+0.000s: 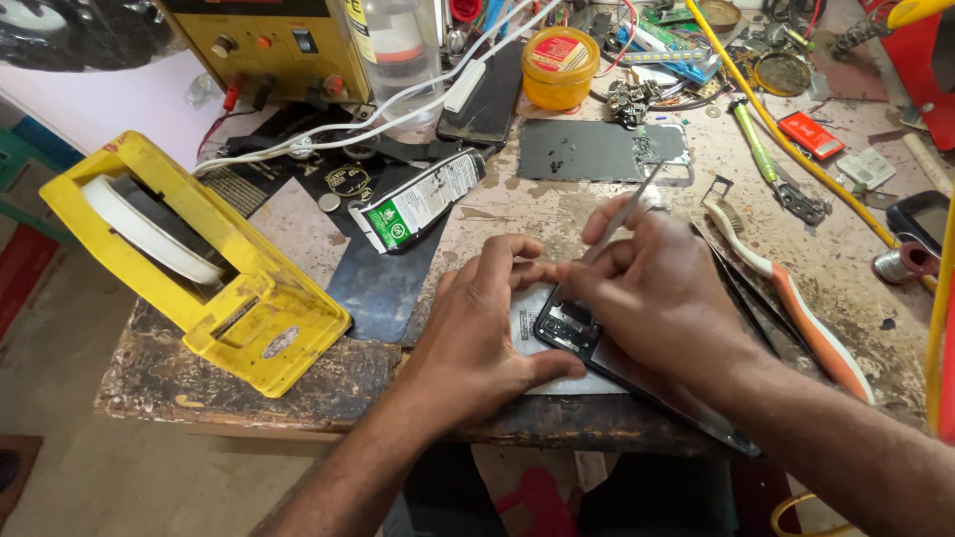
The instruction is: The person pries open a smartphone on a cluttered repair bench, using a thin metal blade to separate the screen from the frame. They brush debris off the display with a toothbrush, peel the old adhesive and back cover off the phone body, and continue scraping residue from the parts.
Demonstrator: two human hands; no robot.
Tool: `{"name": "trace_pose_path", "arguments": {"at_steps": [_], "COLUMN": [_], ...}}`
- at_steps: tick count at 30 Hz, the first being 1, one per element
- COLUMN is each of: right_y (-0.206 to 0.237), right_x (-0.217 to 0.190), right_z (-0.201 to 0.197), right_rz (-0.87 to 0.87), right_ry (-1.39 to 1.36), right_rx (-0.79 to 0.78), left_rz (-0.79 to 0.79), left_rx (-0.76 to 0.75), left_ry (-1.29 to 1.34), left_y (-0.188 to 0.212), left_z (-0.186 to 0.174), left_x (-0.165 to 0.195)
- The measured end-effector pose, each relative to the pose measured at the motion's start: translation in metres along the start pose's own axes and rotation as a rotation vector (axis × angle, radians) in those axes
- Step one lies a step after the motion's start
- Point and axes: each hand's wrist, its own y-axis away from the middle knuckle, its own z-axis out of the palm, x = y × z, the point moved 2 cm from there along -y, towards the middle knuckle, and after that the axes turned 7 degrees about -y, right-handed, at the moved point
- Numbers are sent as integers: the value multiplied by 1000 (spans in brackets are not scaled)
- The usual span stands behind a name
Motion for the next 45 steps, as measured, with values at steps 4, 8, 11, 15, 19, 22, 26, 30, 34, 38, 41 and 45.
{"name": "trace_pose_path", "arguments": {"at_steps": [4, 8, 11, 15, 19, 22, 26, 30, 34, 38, 41, 45], "right_y": [-2, 6, 10, 16, 17, 15, 13, 13, 10, 2, -3, 10], "right_x": [6, -15, -29, -44, -33, -23, -24, -32, -24, -10, 4, 24], "right_z": [-1, 5, 5, 9, 8, 8, 7, 10, 9, -6, -29, -60], "right_rz": [56, -188, 111, 7, 26, 40, 29, -38, 48, -117, -214, -187], "right_ry": [-23, -38, -107, 46, 81, 138, 49, 142, 229, -97, -286, -250], "right_rx": [27, -75, 60, -25, -18, -58, -38, -123, -128, -81, -59, 9], "left_rz": [-31, -53, 1, -5, -20, -21, 18, 13, -7, 148, 45, -26], "left_rx": [-15, -19, -1, -6, -20, -10, -2, -26, -34, 59, 30, 241], "left_ry": [-8, 40, 69, 61, 32, 12, 74, 54, -24, 31, 167, 71], "left_y": [1, 1, 1, 0, 0, 0, 0, -1, -1, -3, -5, 6], "left_z": [0, 0, 1, 3, 3, 2, 1, 1, 1, -1, 0, -1], "left_x": [1, -1, -2, -3, -3, -2, -3, -5, -5, -2, -6, -9]}}
